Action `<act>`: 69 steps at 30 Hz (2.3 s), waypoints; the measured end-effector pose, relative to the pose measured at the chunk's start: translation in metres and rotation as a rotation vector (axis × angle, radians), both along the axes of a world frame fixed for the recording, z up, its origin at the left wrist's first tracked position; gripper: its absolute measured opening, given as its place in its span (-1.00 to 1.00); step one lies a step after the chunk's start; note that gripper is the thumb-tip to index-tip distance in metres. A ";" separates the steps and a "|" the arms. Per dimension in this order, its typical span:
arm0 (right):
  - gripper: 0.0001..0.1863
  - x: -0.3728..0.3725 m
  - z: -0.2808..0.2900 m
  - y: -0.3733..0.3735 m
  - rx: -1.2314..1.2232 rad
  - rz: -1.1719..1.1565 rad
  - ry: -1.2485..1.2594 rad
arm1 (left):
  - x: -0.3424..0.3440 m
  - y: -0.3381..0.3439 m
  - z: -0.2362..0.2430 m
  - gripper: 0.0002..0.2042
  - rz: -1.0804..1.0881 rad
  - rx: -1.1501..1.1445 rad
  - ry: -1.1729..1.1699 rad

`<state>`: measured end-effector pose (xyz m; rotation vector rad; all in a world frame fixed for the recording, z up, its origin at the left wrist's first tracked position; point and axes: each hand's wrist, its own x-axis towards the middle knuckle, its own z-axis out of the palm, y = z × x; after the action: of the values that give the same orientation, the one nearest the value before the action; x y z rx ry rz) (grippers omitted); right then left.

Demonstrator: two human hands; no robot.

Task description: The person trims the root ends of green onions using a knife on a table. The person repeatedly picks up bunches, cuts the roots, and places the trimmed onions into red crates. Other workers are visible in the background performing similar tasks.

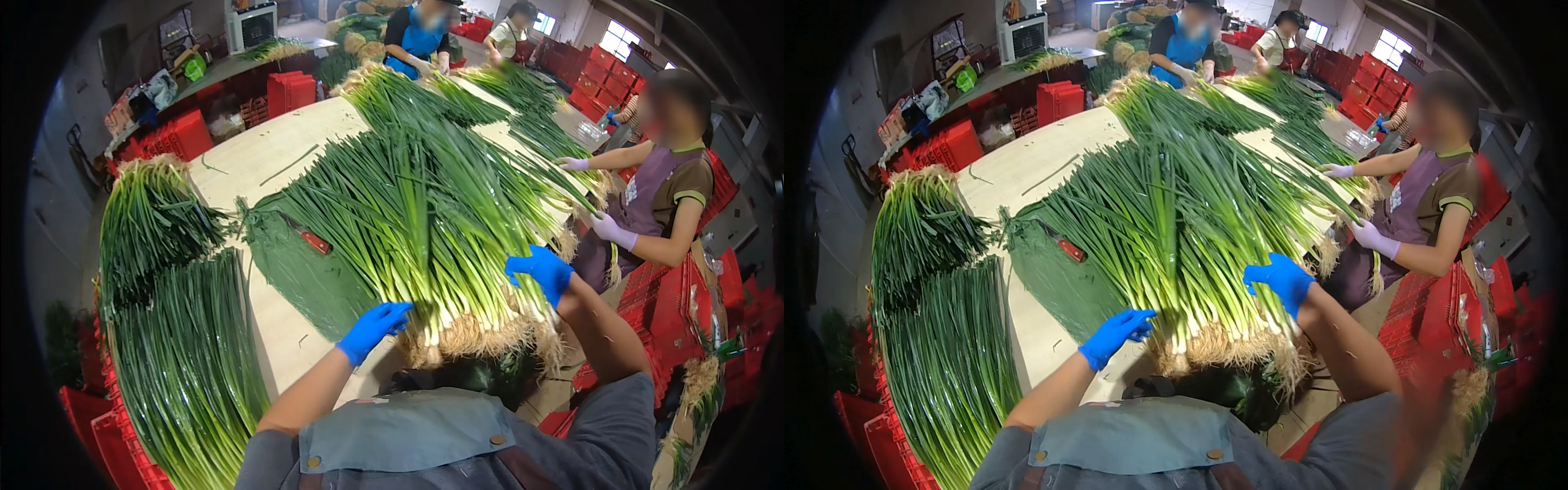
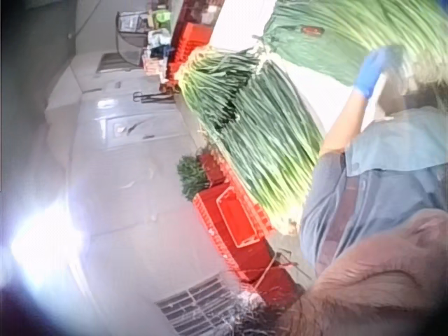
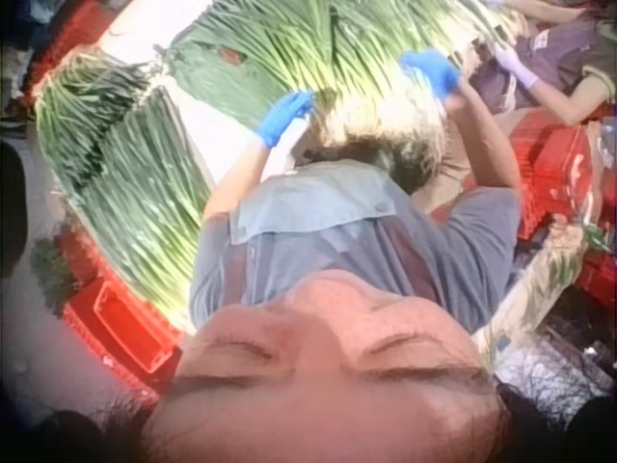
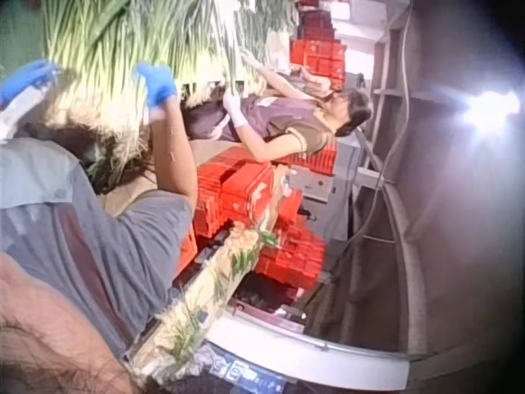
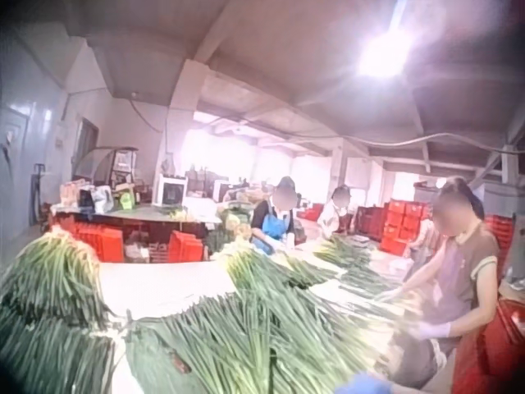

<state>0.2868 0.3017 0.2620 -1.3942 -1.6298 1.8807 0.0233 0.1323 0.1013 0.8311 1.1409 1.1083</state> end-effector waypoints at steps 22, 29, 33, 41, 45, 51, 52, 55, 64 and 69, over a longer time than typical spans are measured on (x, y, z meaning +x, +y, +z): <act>-0.71 0.030 -0.152 -0.087 -0.314 -0.138 0.020 | 0.034 0.080 -0.081 -0.40 0.299 -0.024 0.579; -0.68 -0.009 -0.149 -0.083 -0.274 -0.188 0.110 | 0.049 0.089 -0.054 -0.23 0.304 -0.129 0.852; -0.66 -0.016 -0.156 -0.085 -0.247 -0.215 0.141 | 0.057 0.089 -0.070 -0.35 0.443 -0.040 0.390; -0.47 0.021 -0.120 -0.100 -0.476 0.003 0.258 | 0.111 0.057 -0.043 -0.58 -0.098 0.163 -0.204; -0.38 0.057 -0.079 -0.122 -0.293 0.083 0.192 | 0.115 0.053 -0.017 -0.49 -0.359 0.032 -0.717; -0.52 0.066 0.003 -0.184 0.103 0.128 -0.231 | 0.090 0.036 0.041 -0.54 -0.304 0.295 -0.995; -0.53 0.063 0.008 -0.190 0.198 0.144 -0.294 | 0.080 0.029 0.057 -0.55 -0.303 0.361 -0.980; -0.53 0.039 0.010 -0.193 0.497 0.213 -0.247 | 0.052 0.018 0.062 -0.65 -0.114 0.512 -0.862; -0.60 -0.093 -0.035 -0.161 0.628 0.468 -0.022 | -0.113 -0.016 0.140 -0.72 0.363 0.871 -0.529; -0.49 -0.179 -0.144 -0.139 0.360 0.424 0.187 | -0.169 0.003 0.091 -0.48 0.597 0.511 -0.538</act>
<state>0.1074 0.1623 0.1176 -0.7498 -2.1523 1.7305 -0.1456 0.1349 0.1918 0.5114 0.6548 2.0331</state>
